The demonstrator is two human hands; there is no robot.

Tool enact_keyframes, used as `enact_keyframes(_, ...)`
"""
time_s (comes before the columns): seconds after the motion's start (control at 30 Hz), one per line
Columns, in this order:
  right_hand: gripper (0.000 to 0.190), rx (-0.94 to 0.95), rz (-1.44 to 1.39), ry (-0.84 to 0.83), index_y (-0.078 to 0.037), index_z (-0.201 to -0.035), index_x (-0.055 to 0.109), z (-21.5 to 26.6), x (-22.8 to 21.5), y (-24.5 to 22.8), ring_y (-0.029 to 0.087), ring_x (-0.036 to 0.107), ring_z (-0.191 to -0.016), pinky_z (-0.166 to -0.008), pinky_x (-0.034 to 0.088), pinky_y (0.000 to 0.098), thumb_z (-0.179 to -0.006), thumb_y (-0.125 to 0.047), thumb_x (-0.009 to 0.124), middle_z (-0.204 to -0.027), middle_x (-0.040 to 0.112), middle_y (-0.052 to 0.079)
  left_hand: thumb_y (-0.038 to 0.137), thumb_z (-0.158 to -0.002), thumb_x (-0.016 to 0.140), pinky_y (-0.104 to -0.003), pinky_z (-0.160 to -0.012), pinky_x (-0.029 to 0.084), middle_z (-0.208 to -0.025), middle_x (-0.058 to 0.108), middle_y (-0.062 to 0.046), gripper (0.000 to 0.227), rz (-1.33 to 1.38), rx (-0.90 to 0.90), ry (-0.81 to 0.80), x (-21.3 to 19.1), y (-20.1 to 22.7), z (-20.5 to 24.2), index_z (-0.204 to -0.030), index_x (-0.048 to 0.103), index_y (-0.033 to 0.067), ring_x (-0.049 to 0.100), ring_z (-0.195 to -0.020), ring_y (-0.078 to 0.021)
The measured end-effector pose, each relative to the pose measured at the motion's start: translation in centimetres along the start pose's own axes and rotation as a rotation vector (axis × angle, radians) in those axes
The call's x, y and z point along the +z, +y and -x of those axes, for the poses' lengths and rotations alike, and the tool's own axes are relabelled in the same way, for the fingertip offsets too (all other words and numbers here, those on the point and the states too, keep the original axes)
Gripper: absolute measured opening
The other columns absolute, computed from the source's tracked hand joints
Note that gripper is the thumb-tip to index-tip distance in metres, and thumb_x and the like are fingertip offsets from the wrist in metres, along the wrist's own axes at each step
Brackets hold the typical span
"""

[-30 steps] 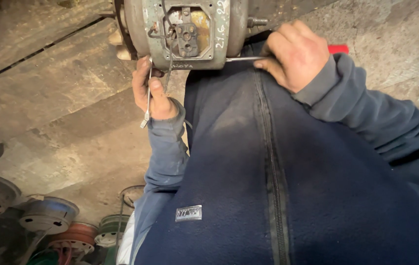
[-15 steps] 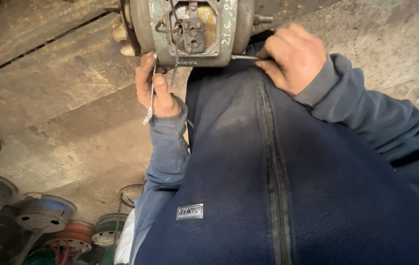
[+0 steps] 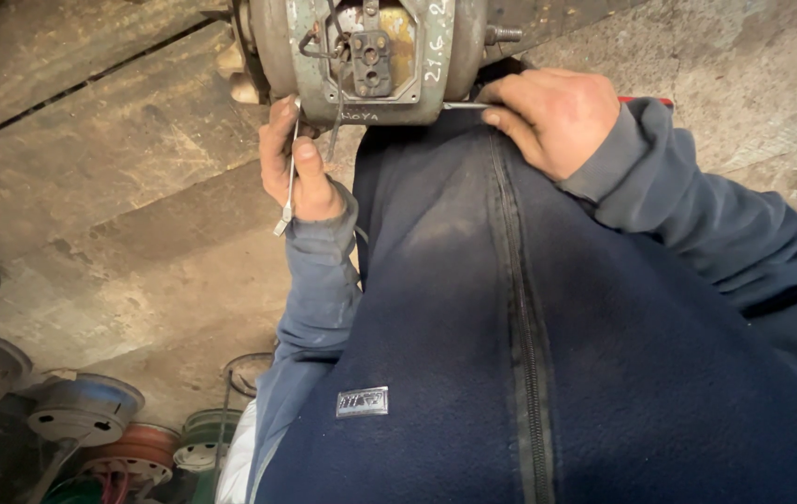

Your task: The person picks up an electric motor from the floor, retrieves a screwdriver from a tool shelf, and unscrews fasteners on the motor housing while holding it on their lap. They use a wrench and pliers on the motor and continue loosening screws with the screwdriver.

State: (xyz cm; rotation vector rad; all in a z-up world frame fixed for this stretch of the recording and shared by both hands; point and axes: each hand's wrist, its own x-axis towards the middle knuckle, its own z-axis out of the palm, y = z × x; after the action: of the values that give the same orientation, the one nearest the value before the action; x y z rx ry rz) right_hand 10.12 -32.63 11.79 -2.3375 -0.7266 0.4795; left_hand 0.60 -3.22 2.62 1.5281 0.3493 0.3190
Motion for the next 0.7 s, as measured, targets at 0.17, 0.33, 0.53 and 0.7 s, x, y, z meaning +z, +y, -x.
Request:
enact_keyframes(0.17, 0.014, 0.026, -0.005, -0.018, -0.009, -0.109, 0.074, -0.5, -0.5, -0.7, 0.031, 0.068, -0.086, -0.072, 0.053, 0.0412, -0.101, -0.020, 0.076, -0.093, 0.070, 0.010, 0.037, -0.105, 0.067, -0.031, -0.094, 0.046, -0.133, 0.062, -0.011, 0.047, -0.033, 0.007, 0.004, -0.1, -0.1, 0.1, -0.134, 0.063, 0.0001, 0.057, -0.102, -0.0164)
enact_keyframes(0.33, 0.018, 0.020, -0.001, 0.016, -0.008, -0.099, 0.070, -0.8, -0.5, -0.4, 0.031, 0.067, -0.087, -0.076, 0.053, 0.0409, -0.096, -0.022, 0.081, -0.088, 0.068, 0.009, 0.035, -0.107, 0.067, -0.031, -0.099, 0.046, -0.131, 0.063, -0.011, 0.045, -0.036, 0.001, 0.002, 0.0, -0.1, 0.2, -0.135, 0.064, 0.0006, 0.057, -0.107, -0.0170)
enact_keyframes(0.53, 0.022, 0.026, -0.021, 0.021, -0.006, -0.104, 0.070, -0.9, -0.2, -0.5, 0.031, 0.067, -0.088, -0.075, 0.052, 0.0409, -0.099, -0.024, 0.081, -0.093, 0.067, 0.010, 0.029, -0.106, 0.068, -0.029, -0.095, 0.049, -0.138, 0.063, -0.012, 0.041, 0.027, -0.028, 0.009, -0.1, -0.5, 0.3, -0.137, 0.062, 0.0017, 0.059, -0.105, -0.0148)
enact_keyframes(0.7, 0.016, -0.061, -0.042, 0.031, -0.008, -0.113, 0.074, -0.4, 0.2, -0.9, 0.031, 0.066, -0.088, -0.081, 0.053, 0.0403, -0.105, -0.021, 0.077, -0.096, 0.066, 0.011, 0.017, -0.101, 0.073, -0.028, -0.093, 0.050, -0.140, 0.065, -0.013, 0.043, 0.160, 0.010, 0.036, 0.2, -1.6, 0.5, -0.139, 0.059, 0.0032, 0.062, -0.103, -0.0142)
